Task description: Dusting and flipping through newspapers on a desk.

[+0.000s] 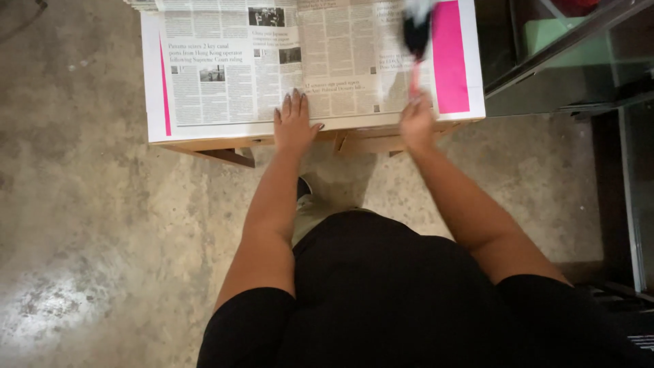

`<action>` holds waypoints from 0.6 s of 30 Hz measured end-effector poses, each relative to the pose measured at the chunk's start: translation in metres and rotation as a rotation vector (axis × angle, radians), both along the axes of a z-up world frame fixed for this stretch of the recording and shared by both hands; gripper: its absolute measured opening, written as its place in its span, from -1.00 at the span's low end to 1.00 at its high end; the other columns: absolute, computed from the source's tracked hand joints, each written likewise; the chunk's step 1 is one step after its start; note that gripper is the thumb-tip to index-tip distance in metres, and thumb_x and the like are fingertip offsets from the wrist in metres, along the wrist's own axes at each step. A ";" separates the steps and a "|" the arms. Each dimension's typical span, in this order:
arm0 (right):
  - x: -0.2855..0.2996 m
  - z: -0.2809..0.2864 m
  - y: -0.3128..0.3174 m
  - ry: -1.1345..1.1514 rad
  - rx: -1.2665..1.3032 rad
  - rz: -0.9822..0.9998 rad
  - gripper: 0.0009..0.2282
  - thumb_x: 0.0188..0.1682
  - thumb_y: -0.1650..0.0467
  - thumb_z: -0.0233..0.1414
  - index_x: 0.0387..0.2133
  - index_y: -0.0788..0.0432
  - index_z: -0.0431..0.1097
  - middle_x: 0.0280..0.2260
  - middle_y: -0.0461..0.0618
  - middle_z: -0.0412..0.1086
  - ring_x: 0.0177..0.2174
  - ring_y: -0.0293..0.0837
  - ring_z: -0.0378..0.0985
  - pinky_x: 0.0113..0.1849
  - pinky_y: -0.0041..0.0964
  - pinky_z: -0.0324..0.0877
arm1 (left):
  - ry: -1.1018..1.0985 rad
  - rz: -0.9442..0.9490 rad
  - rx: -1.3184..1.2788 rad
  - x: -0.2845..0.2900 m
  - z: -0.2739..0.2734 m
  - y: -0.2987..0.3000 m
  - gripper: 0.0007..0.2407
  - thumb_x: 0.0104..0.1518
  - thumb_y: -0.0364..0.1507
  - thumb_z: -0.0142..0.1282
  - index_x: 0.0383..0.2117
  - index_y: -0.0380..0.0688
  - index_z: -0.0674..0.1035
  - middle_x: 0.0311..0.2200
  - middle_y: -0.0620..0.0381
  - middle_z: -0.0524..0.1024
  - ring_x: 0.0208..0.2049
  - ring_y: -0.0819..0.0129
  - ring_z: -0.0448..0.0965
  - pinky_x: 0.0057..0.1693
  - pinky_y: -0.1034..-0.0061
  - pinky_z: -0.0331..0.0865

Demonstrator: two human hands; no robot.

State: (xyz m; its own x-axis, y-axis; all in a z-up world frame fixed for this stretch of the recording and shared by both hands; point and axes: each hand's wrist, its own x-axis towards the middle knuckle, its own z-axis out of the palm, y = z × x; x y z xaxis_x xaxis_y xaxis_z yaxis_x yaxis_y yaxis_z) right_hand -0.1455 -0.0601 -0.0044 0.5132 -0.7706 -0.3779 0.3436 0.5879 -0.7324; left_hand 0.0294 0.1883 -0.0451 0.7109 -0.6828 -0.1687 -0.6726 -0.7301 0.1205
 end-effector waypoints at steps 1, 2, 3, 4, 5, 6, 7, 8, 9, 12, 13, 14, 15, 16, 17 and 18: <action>-0.006 -0.010 0.017 0.447 -0.494 0.227 -0.91 0.15 0.35 -0.11 -0.26 0.07 0.32 -0.48 -0.12 0.38 -0.41 -0.16 0.54 -0.35 -0.33 0.42 | -0.002 0.009 -0.009 0.001 -0.008 -0.001 -0.24 0.25 0.04 0.01 0.46 -0.11 0.05 0.49 -0.03 -0.09 0.48 0.01 -0.11 0.43 -0.16 -0.02; -0.010 -0.020 0.035 0.894 -0.987 0.457 -0.89 0.13 0.35 -0.10 -0.25 0.14 0.31 -0.44 0.21 0.47 -0.32 0.21 0.62 -0.28 0.09 0.48 | -0.004 0.018 -0.016 0.003 -0.015 -0.002 -0.25 0.25 0.03 0.03 0.46 -0.11 0.05 0.48 -0.05 -0.08 0.48 0.00 -0.10 0.42 -0.18 -0.01; -0.011 -0.028 0.040 0.893 -0.986 0.457 -0.89 0.13 0.35 -0.10 -0.25 0.14 0.31 -0.44 0.21 0.47 -0.32 0.21 0.62 -0.28 0.09 0.48 | -0.005 0.018 -0.014 0.005 -0.018 -0.003 -0.25 0.25 0.03 0.03 0.46 -0.11 0.05 0.48 -0.05 -0.08 0.48 0.00 -0.10 0.42 -0.18 -0.01; -0.012 -0.036 0.046 0.888 -1.052 0.527 -0.88 0.12 0.37 -0.10 -0.23 0.17 0.32 -0.38 0.27 0.47 -0.25 0.31 0.59 -0.24 0.17 0.45 | -0.006 0.022 -0.015 0.007 -0.022 -0.003 -0.25 0.24 0.04 0.03 0.46 -0.09 0.06 0.48 -0.03 -0.07 0.47 0.01 -0.08 0.41 -0.18 0.03; -0.014 -0.045 0.053 0.881 -1.117 0.597 -0.87 0.11 0.39 -0.09 -0.20 0.20 0.32 -0.31 0.33 0.47 -0.17 0.40 0.56 -0.20 0.26 0.43 | -0.007 0.025 -0.016 0.009 -0.025 -0.004 -0.25 0.23 0.05 0.04 0.46 -0.07 0.08 0.48 -0.01 -0.06 0.47 0.02 -0.05 0.40 -0.19 0.06; -0.014 -0.025 0.070 0.881 -1.116 0.591 -0.87 0.11 0.39 -0.09 -0.20 0.20 0.32 -0.31 0.33 0.47 -0.17 0.40 0.56 -0.20 0.26 0.43 | -0.010 0.020 -0.017 0.010 -0.025 -0.003 -0.25 0.23 0.05 0.04 0.46 -0.07 0.08 0.48 -0.01 -0.06 0.47 0.02 -0.05 0.40 -0.19 0.06; -0.015 -0.005 0.088 0.890 -1.117 0.609 -0.85 0.13 0.38 -0.12 -0.13 0.18 0.30 -0.25 0.35 0.47 -0.14 0.41 0.55 -0.15 0.30 0.43 | -0.028 0.010 -0.004 0.011 -0.023 -0.003 -0.24 0.22 0.06 0.05 0.46 -0.07 0.08 0.48 -0.02 -0.05 0.46 0.01 -0.03 0.38 -0.20 0.10; -0.017 0.015 0.105 0.902 -1.118 0.628 -0.81 0.15 0.37 -0.14 -0.05 0.15 0.29 -0.20 0.37 0.48 -0.12 0.41 0.55 -0.11 0.34 0.42 | -0.043 0.001 0.007 0.010 -0.023 -0.004 -0.23 0.21 0.07 0.05 0.45 -0.07 0.09 0.47 -0.02 -0.04 0.46 0.00 -0.01 0.36 -0.20 0.14; -0.019 0.009 0.105 0.905 -1.117 0.623 -0.81 0.15 0.37 -0.14 -0.05 0.15 0.29 -0.20 0.37 0.48 -0.12 0.41 0.55 -0.11 0.34 0.42 | -0.043 -0.004 0.005 0.008 -0.014 -0.005 -0.23 0.21 0.07 0.05 0.45 -0.07 0.09 0.47 -0.02 -0.04 0.46 0.00 -0.01 0.36 -0.20 0.14; -0.025 -0.012 0.100 0.965 -1.076 0.824 -0.80 0.16 0.30 -0.12 -0.03 0.08 0.32 -0.14 0.16 0.51 -0.07 0.19 0.59 -0.10 0.11 0.49 | -0.034 -0.023 0.040 0.005 0.005 -0.006 -0.32 0.27 0.02 0.02 0.45 0.03 0.13 0.44 -0.06 0.04 0.44 -0.03 0.05 0.32 -0.21 0.19; -0.029 -0.021 0.093 0.980 -1.043 0.829 -0.79 0.15 0.30 -0.12 -0.05 0.08 0.32 -0.14 0.21 0.48 -0.04 0.25 0.55 -0.06 0.17 0.45 | -0.026 -0.017 0.049 0.006 0.004 -0.007 -0.31 0.25 0.03 0.04 0.45 0.05 0.14 0.44 -0.07 0.03 0.43 -0.05 0.05 0.31 -0.22 0.21; -0.032 -0.030 0.086 0.994 -1.011 0.834 -0.79 0.14 0.29 -0.12 -0.06 0.08 0.32 -0.14 0.26 0.46 -0.02 0.32 0.51 -0.02 0.23 0.41 | -0.020 -0.011 0.056 0.009 0.004 -0.008 -0.30 0.23 0.05 0.06 0.45 0.07 0.15 0.44 -0.09 0.03 0.43 -0.06 0.06 0.29 -0.23 0.22; -0.040 -0.027 0.079 0.996 -1.011 0.831 -0.79 0.14 0.29 -0.12 -0.06 0.08 0.32 -0.14 0.26 0.46 -0.02 0.32 0.51 -0.02 0.23 0.41 | -0.020 -0.014 0.055 0.008 0.007 -0.007 -0.30 0.23 0.05 0.06 0.45 0.07 0.15 0.44 -0.09 0.03 0.43 -0.06 0.06 0.29 -0.23 0.22; -0.048 -0.023 0.070 1.069 -1.004 0.790 -0.76 0.17 0.31 -0.19 -0.02 0.11 0.33 -0.15 0.30 0.48 -0.03 0.35 0.52 -0.01 0.26 0.39 | -0.002 -0.011 0.053 0.008 0.011 -0.007 -0.30 0.24 0.05 0.06 0.45 0.07 0.15 0.44 -0.10 0.03 0.43 -0.07 0.06 0.29 -0.23 0.23; -0.057 -0.019 0.062 1.141 -0.995 0.748 -0.71 0.20 0.32 -0.27 0.02 0.14 0.35 -0.16 0.34 0.50 -0.03 0.38 0.53 0.01 0.29 0.38 | 0.016 -0.008 0.050 0.008 0.014 -0.007 -0.30 0.24 0.05 0.07 0.45 0.08 0.15 0.44 -0.11 0.03 0.43 -0.07 0.06 0.28 -0.23 0.23; -0.071 -0.041 0.040 1.144 -0.995 0.743 -0.71 0.20 0.32 -0.27 0.02 0.14 0.35 -0.16 0.34 0.50 -0.03 0.38 0.53 0.01 0.29 0.38 | 0.016 -0.012 0.048 0.009 0.012 -0.007 -0.30 0.24 0.05 0.07 0.45 0.08 0.15 0.44 -0.11 0.03 0.43 -0.07 0.06 0.28 -0.23 0.23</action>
State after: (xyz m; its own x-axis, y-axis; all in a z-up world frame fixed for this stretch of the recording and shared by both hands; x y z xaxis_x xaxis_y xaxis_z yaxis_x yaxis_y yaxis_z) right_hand -0.2163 -0.0198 -0.0455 0.6748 -0.6564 -0.3374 -0.7069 -0.4434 -0.5511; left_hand 0.0386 0.1816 -0.0331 0.6996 -0.6821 -0.2126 -0.6795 -0.7272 0.0969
